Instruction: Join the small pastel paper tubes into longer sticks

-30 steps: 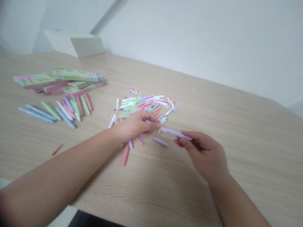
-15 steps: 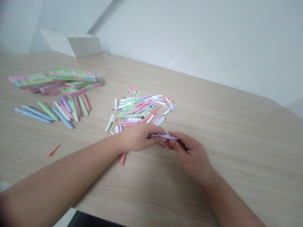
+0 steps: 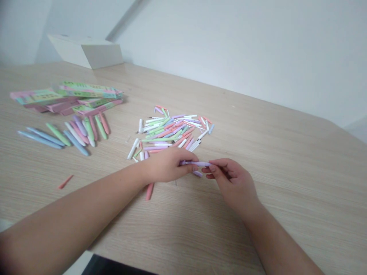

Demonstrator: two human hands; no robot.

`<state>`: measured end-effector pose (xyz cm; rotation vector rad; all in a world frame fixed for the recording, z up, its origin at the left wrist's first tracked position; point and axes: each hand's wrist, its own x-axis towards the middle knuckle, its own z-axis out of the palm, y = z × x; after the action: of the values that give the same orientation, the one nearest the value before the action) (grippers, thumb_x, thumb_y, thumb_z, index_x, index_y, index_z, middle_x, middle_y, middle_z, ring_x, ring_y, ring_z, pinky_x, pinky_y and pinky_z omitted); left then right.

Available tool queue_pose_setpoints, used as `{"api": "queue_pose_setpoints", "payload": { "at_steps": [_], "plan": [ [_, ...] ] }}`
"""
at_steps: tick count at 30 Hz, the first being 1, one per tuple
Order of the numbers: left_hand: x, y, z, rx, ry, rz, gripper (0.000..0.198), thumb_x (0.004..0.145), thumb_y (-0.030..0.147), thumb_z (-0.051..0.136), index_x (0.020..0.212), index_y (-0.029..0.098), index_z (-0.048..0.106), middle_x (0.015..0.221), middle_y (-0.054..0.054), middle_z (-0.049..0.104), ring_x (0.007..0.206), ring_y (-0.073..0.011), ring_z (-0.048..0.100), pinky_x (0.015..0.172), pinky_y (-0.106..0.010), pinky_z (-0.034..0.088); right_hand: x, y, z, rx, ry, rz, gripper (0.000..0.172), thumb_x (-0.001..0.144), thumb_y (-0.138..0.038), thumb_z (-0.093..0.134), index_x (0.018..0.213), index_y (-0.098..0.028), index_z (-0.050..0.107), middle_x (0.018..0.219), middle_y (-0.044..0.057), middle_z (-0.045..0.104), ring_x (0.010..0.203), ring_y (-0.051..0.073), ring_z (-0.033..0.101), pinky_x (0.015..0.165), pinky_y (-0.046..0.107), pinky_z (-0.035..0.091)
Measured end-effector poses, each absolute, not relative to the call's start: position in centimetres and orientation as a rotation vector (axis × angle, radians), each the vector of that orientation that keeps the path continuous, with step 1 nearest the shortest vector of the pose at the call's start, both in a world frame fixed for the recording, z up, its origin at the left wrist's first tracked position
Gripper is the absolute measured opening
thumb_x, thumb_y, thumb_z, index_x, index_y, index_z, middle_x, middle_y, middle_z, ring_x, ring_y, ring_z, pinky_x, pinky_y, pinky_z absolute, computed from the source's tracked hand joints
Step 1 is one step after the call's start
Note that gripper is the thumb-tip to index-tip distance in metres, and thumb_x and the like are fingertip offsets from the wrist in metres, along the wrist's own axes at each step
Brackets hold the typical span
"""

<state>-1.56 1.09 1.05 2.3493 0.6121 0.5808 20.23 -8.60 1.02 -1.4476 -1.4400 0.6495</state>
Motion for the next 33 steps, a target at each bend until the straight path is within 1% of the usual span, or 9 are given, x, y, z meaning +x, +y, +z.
{"api": "queue_pose_setpoints", "payload": {
  "at_steps": [10,16,21,23,25,27,29,31,33],
  "plan": [
    [-1.6,0.6,1.3,2.430,0.655,0.558,0.031,0.100,0.042,0.048,0.094,0.022,0.071,0.086,-0.001,0.070,0.079,-0.0154,0.061,0.066,-0.027,0.039,20.3,-8.8,0.5,-1.522,-1.519,0.648,0.020,0.093,-0.042,0.070,0.097,-0.022,0.072,0.085,0.005,0.080,0.074,0.020,0.077,0.069,0.032,0.065],
    [-1.6,1.2,1.0,2.409,0.648,0.542,0.033,0.100,0.045,0.048,0.102,0.024,0.073,0.092,-0.002,0.072,0.085,-0.0168,0.064,0.072,-0.029,0.044,20.2,-8.5,0.2,-1.523,-1.549,0.668,0.021,0.094,-0.042,0.067,0.098,-0.022,0.070,0.086,0.006,0.079,0.076,0.020,0.077,0.071,0.033,0.065],
    [-1.6,1.2,1.4,2.377,0.628,0.528,0.036,0.099,0.049,0.049,0.104,0.024,0.075,0.093,-0.002,0.073,0.085,-0.0170,0.064,0.072,-0.029,0.044,20.3,-8.5,-0.6,-1.476,-1.641,0.610,0.029,0.094,-0.043,0.068,0.117,-0.025,0.066,0.092,0.006,0.078,0.078,0.022,0.077,0.070,0.035,0.064],
    [-1.6,1.0,1.8,2.373,0.621,0.494,0.032,0.096,0.046,0.054,0.101,0.024,0.076,0.091,-0.002,0.073,0.082,-0.0168,0.064,0.069,-0.028,0.043,20.3,-8.6,-0.7,-1.478,-1.714,0.568,0.027,0.095,-0.040,0.067,0.118,-0.027,0.067,0.093,0.005,0.078,0.079,0.021,0.076,0.071,0.035,0.064],
    [-1.6,0.7,2.1,2.381,0.626,0.473,0.024,0.090,0.037,0.059,0.100,0.024,0.075,0.090,-0.002,0.073,0.081,-0.0170,0.064,0.066,-0.027,0.043,20.3,-8.6,-0.7,-1.478,-1.735,0.550,0.021,0.096,-0.038,0.065,0.113,-0.027,0.070,0.091,0.004,0.077,0.077,0.020,0.075,0.071,0.034,0.063],
    [-1.6,0.4,2.2,2.390,0.646,0.484,0.027,0.084,0.029,0.060,0.107,0.022,0.072,0.094,-0.003,0.073,0.082,-0.0179,0.066,0.067,-0.027,0.045,20.1,-8.5,-0.6,-1.473,-1.706,0.551,0.019,0.097,-0.037,0.064,0.111,-0.026,0.070,0.087,0.004,0.076,0.074,0.019,0.074,0.069,0.033,0.063],
    [-1.6,0.1,2.2,2.396,0.669,0.510,0.042,0.081,0.027,0.060,0.122,0.020,0.066,0.105,-0.006,0.074,0.089,-0.0202,0.068,0.071,-0.029,0.048,20.0,-8.4,-0.5,-1.473,-1.668,0.556,0.019,0.096,-0.037,0.065,0.109,-0.026,0.070,0.085,0.004,0.076,0.072,0.019,0.073,0.067,0.034,0.063],
    [-1.6,0.0,1.9,2.407,0.696,0.522,0.057,0.081,0.026,0.059,0.137,0.018,0.057,0.117,-0.009,0.073,0.099,-0.0228,0.069,0.080,-0.032,0.051,19.8,-8.4,-0.4,-1.467,-1.657,0.555,0.017,0.095,-0.036,0.066,0.108,-0.026,0.070,0.088,0.004,0.076,0.074,0.020,0.074,0.069,0.034,0.063],
    [-1.6,0.0,1.7,2.425,0.716,0.499,0.066,0.082,0.026,0.056,0.148,0.018,0.047,0.124,-0.010,0.071,0.105,-0.0245,0.069,0.087,-0.035,0.053,19.7,-8.4,-0.4,-1.452,-1.674,0.551,0.015,0.095,-0.034,0.066,0.107,-0.027,0.070,0.092,0.004,0.076,0.079,0.021,0.074,0.071,0.035,0.062]
  ]
}}
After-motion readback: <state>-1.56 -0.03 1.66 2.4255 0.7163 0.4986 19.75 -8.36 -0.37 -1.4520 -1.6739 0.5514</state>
